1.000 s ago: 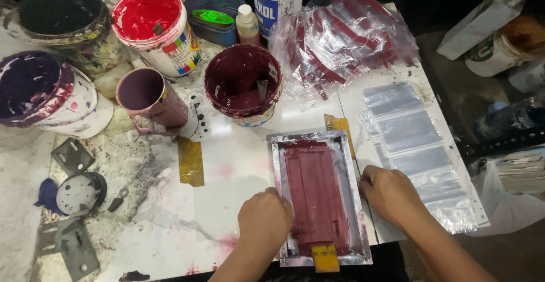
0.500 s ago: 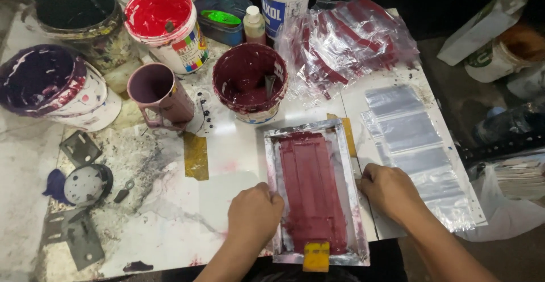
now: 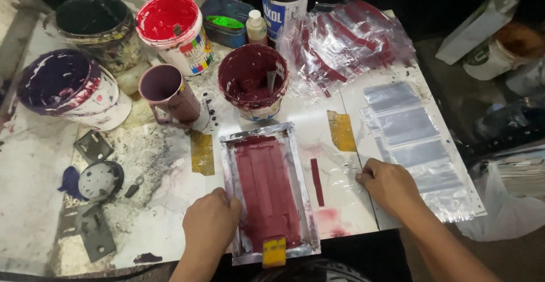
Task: The person uses a yellow squeegee to spread dark red ink evenly across a rectangular screen printing frame. They then lift the frame and press it onto a white surface to transfer the ink, repeating the process to create multiple printed lines.
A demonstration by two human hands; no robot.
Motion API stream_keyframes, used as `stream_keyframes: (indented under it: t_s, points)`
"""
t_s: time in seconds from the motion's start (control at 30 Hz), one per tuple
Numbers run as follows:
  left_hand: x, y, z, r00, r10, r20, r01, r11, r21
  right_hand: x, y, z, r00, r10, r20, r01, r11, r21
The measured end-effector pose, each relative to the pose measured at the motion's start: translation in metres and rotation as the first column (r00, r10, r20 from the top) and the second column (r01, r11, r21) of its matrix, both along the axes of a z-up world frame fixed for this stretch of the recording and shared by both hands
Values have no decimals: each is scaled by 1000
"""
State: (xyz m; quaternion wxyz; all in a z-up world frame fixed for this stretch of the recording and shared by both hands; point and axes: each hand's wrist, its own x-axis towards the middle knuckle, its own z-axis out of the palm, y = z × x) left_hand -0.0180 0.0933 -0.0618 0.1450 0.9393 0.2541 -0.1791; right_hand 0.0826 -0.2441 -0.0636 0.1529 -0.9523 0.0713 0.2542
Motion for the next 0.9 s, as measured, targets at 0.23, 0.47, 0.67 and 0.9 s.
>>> stream_keyframes:
  t_s: [0.23, 0.47, 0.67, 0.9]
  points:
    - [-5, 5, -29, 996, -30, 82, 27, 999, 42, -30, 1, 17, 963, -161, 216, 137, 983, 126]
    - [0, 1, -37, 990, -61, 126, 56, 998, 39, -112, 24, -8, 998, -46, 47, 16, 860, 510]
    - [0, -6, -39, 983, -87, 164, 86, 996, 17, -136, 23, -45, 954, 31, 299, -232, 708, 667]
    - [-3, -11, -54, 942, -124, 312, 94, 989, 110, -141, 25, -48, 974, -25, 224, -153, 655, 740]
